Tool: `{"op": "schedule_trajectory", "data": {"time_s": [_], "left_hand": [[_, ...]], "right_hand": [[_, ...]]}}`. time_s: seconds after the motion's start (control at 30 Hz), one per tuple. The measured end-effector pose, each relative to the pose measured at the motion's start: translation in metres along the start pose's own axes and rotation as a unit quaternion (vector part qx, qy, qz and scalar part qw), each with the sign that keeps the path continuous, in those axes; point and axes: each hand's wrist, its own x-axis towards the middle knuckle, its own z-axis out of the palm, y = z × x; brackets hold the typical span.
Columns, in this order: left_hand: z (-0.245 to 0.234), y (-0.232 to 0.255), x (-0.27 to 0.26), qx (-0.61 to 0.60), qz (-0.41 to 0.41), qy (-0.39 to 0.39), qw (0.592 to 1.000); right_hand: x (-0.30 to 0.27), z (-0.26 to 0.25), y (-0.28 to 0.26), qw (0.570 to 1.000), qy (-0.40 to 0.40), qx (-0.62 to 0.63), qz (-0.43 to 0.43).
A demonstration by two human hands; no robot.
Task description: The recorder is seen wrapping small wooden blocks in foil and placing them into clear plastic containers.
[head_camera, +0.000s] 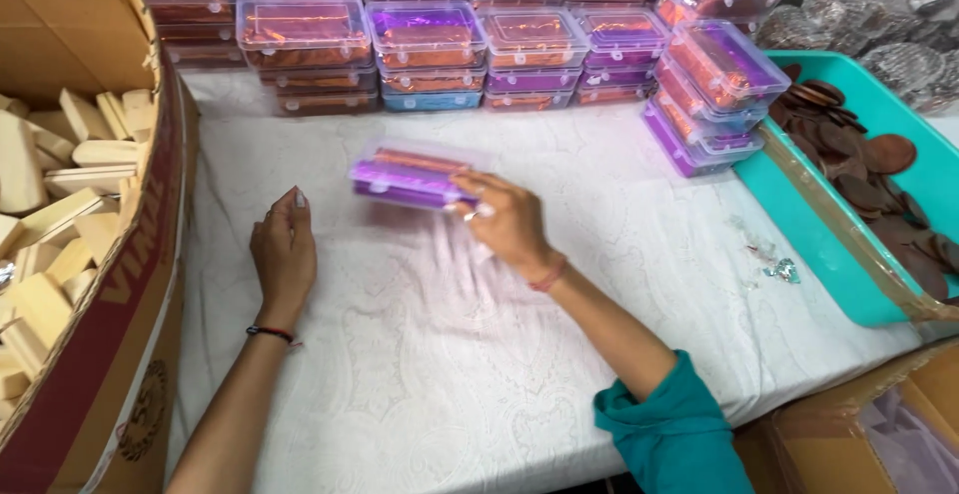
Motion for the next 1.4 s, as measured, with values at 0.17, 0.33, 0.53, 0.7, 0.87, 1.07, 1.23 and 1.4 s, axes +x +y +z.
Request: {"op": "schedule_trajectory", "data": {"time_s": [0.17,0.33,0.53,0.7,0.87,1.07,1.23,1.4], "left_hand": [[0.003,0.0,-0.002,0.02,0.029,-0.006,0.999],[0.007,-0.004,-0.003,0.053,0.051,0.0,0.997],[0.002,0.004,-0.004,0.067,0.058,-0.003,0.996],[0.003,0.004,-0.003,0.081,0.04,-0.018,0.996],[0.002,0.003,-0.001,0.094,0.037,-0.026,0.995],[-0.002,0.012,-0.005,0.094,0.041,-0.05,0.993],[-0.001,0.012,-0.003,0.103,0.057,-0.052,0.992],[-0.003,0.012,-0.003,0.106,0.059,-0.061,0.991]], "right_hand": [[0.019,-0.099,0.021,0.994,0.004,-0.073,0.084],[0.033,-0.151,0.088,0.986,0.055,-0.134,0.078],[0.066,-0.151,0.184,0.991,0.07,-0.081,0.076],[0.084,-0.111,0.262,0.944,0.023,-0.276,0.179],[0.114,-0.063,0.225,0.952,0.006,-0.264,0.156],[0.108,-0.032,0.274,0.955,-0.048,-0.273,0.107],[0.098,-0.052,0.294,0.959,-0.001,-0.264,0.106],[0.093,-0.065,0.284,0.955,-0.026,-0.276,0.109]]}}
